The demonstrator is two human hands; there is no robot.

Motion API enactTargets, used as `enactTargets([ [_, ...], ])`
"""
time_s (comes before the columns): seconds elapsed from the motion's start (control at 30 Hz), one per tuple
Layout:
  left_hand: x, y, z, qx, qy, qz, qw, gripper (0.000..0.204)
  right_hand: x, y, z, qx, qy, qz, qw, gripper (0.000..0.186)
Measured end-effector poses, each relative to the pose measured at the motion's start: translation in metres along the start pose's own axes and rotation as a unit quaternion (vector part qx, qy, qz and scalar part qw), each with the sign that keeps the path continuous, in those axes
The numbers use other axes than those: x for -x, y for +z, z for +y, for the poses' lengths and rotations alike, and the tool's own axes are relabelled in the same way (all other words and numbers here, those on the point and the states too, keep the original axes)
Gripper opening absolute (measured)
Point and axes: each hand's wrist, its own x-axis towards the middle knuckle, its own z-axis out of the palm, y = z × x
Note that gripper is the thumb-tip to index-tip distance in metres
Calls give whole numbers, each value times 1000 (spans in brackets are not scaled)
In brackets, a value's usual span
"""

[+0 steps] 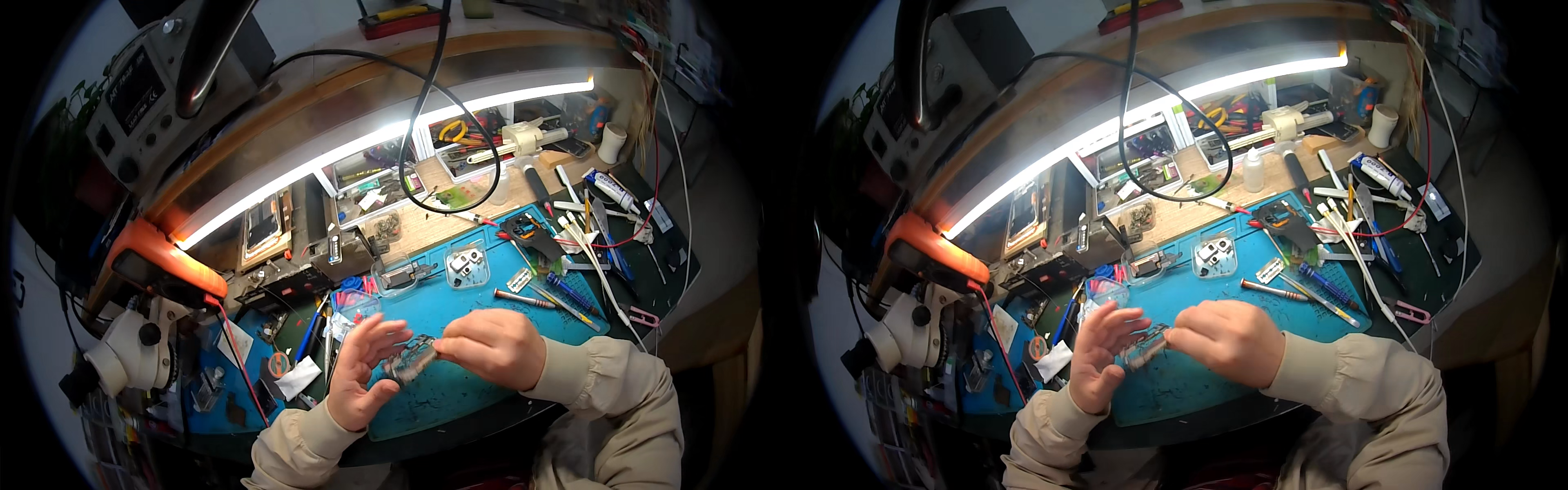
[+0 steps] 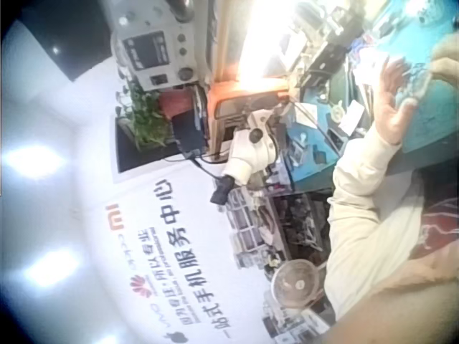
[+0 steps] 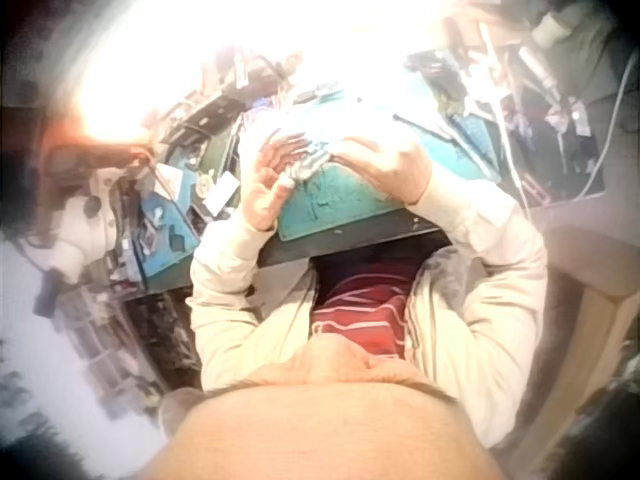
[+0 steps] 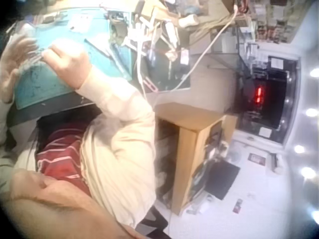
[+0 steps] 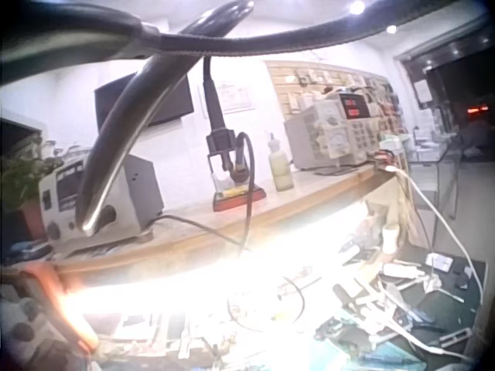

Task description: The person works on a small electronic circuit board, using tweezers to remove a component and a brush to clean the surface. They then apply a liquid from a bottle onto the board and continue cleaning with the brush.

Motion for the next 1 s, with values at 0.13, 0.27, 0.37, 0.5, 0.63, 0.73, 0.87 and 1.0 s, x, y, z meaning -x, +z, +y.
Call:
enactTargets([
  [0.13, 0, 0, 0, -93, 29, -51, 994, 101, -1, -1, -3, 28, -83, 52, 995, 34],
  [0.27, -10, -6, 8, -243, 119, -107, 957, 105, -1, 1, -4, 33, -96, 48, 994, 32],
  [0.37, -9, -5, 16, -334, 148, -103, 925, 88, -3, 4, -5, 22, -89, 42, 995, 31],
  [0.5, -1, 2, 15, -384, 126, -47, 914, 53, -1, 8, -5, -33, -42, 1, 999, 29],
  [0.63, 1, 15, 17, -312, 64, 47, 947, 25, 2, 17, -10, -97, 23, 8, 995, 30],
  [0.73, 10, 9, 7, -147, -92, 97, 980, 19, 0, -7, -5, -66, 139, 31, 988, 35],
  [0.87, 7, 4, 2, 73, -202, 120, 969, 31, 3, -59, 32, 114, 215, 56, 968, 29],
  [1.0, 2, 6, 0, 153, -253, 94, 950, 38, 29, -94, 48, 201, 244, -87, 945, 16],
])
